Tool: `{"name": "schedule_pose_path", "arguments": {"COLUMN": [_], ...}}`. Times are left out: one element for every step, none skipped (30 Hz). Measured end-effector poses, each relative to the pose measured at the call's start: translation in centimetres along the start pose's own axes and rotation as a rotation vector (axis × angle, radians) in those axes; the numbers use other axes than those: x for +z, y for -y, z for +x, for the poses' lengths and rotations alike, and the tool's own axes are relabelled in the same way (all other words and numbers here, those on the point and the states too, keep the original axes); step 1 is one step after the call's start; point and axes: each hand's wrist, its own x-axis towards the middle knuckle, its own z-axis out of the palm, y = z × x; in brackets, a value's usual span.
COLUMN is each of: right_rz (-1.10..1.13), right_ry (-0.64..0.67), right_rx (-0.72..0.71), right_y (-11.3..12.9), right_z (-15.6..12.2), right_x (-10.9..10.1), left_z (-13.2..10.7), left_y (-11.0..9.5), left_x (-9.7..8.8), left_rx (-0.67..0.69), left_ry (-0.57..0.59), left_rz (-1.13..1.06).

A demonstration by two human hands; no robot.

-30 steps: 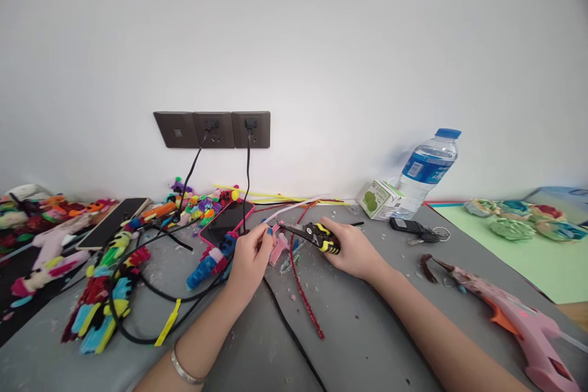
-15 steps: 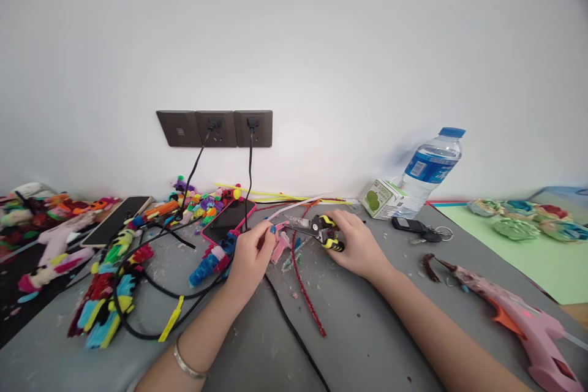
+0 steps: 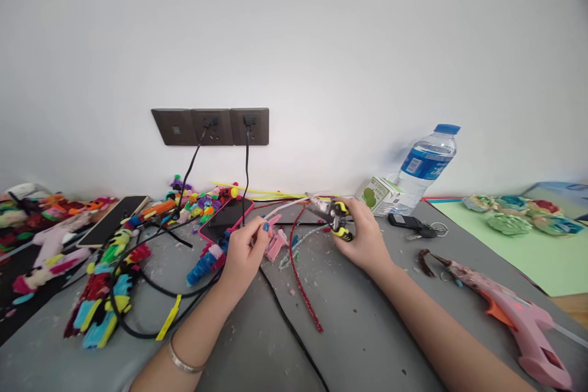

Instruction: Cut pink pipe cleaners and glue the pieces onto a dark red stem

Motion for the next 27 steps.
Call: {"name": "schedule_pose_path", "arguments": {"right_rz": [0.005,0.003,-0.003,-0.009,-0.017,-0.029,-0.048,-0.075,-0.105,-0.135,-0.161,-0.182,-0.198,-0.210,-0.217,-0.218,-0.217,-0.215,-0.217,-0.224,-0.234,-0.246,-0.257,-0.266,-0.272,-0.278,-0.283], "right_ry": [-0.027,-0.050,-0.067,-0.075,-0.076,-0.069,-0.057,-0.042,-0.026,-0.014,-0.007,-0.004,-0.001,0.002,0.006,0.012,0.021,0.034,0.049,0.064,0.081,0.097,0.111,0.123,0.134,0.144,0.152], "right_rx": [0.046,0.088,0.120,0.142,0.155,0.162,0.167,0.171,0.178,0.186,0.194,0.202,0.210,0.219,0.229,0.240,0.253,0.265,0.278,0.287,0.292,0.290,0.285,0.279,0.274,0.270,0.270], "right_y": [-0.2,-0.3,-0.5,-0.7,-0.8,-0.8,-0.8,-0.8,-0.7,-0.6,-0.5,-0.4,-0.4,-0.5,-0.6,-0.8,-1.0,-1.3,-1.5,-1.7,-1.9,-2.1,-2.2,-2.3,-2.4,-2.4,-2.5], "right_z": [0.0,0.1,0.1,0.1,0.1,0.1,0.1,0.1,0.1,0.0,-0.1,-0.1,-0.2,-0.2,-0.3,-0.3,-0.3,-0.3,-0.3,-0.3,-0.3,-0.3,-0.3,-0.4,-0.4,-0.4,-0.4], "right_x": [0.0,0.0,0.0,0.1,0.2,0.3,0.4,0.6,0.7,0.8,0.9,1.0,1.0,1.1,1.1,1.2,1.2,1.3,1.4,1.5,1.6,1.7,1.9,2.0,2.1,2.2,2.3], "left_z": [0.1,0.2,0.3,0.4,0.5,0.6,0.7,0.8,0.8,0.9,0.9,1.0,1.0,1.0,1.0,1.0,0.9,0.9,0.8,0.8,0.7,0.7,0.6,0.6,0.6,0.6,0.6], "left_y": [0.1,0.2,0.3,0.5,0.6,0.7,0.8,0.8,0.9,0.9,0.9,1.0,1.0,1.1,1.2,1.3,1.4,1.5,1.6,1.6,1.6,1.6,1.6,1.5,1.5,1.4,1.4], "left_x": [-0.1,-0.3,-0.4,-0.6,-0.7,-0.9,-1.0,-1.2,-1.3,-1.4,-1.4,-1.4,-1.4,-1.4,-1.3,-1.3,-1.2,-1.0,-0.9,-0.8,-0.7,-0.7,-0.6,-0.6,-0.6,-0.6,-0.7], "left_rx": [-0.016,-0.024,-0.024,-0.013,0.003,0.023,0.045,0.069,0.089,0.103,0.110,0.110,0.105,0.097,0.086,0.070,0.050,0.026,0.002,-0.020,-0.036,-0.045,-0.049,-0.050,-0.052,-0.056,-0.063], "left_ry": [-0.043,-0.090,-0.134,-0.170,-0.199,-0.223,-0.238,-0.245,-0.247,-0.246,-0.241,-0.233,-0.222,-0.210,-0.195,-0.175,-0.155,-0.130,-0.103,-0.075,-0.049,-0.029,-0.018,-0.012,-0.012,-0.011,-0.011], "left_rz": [0.001,0.008,0.024,0.046,0.076,0.110,0.150,0.193,0.236,0.275,0.309,0.333,0.349,0.360,0.370,0.383,0.401,0.427,0.458,0.491,0.522,0.549,0.569,0.582,0.588,0.588,0.587]}}
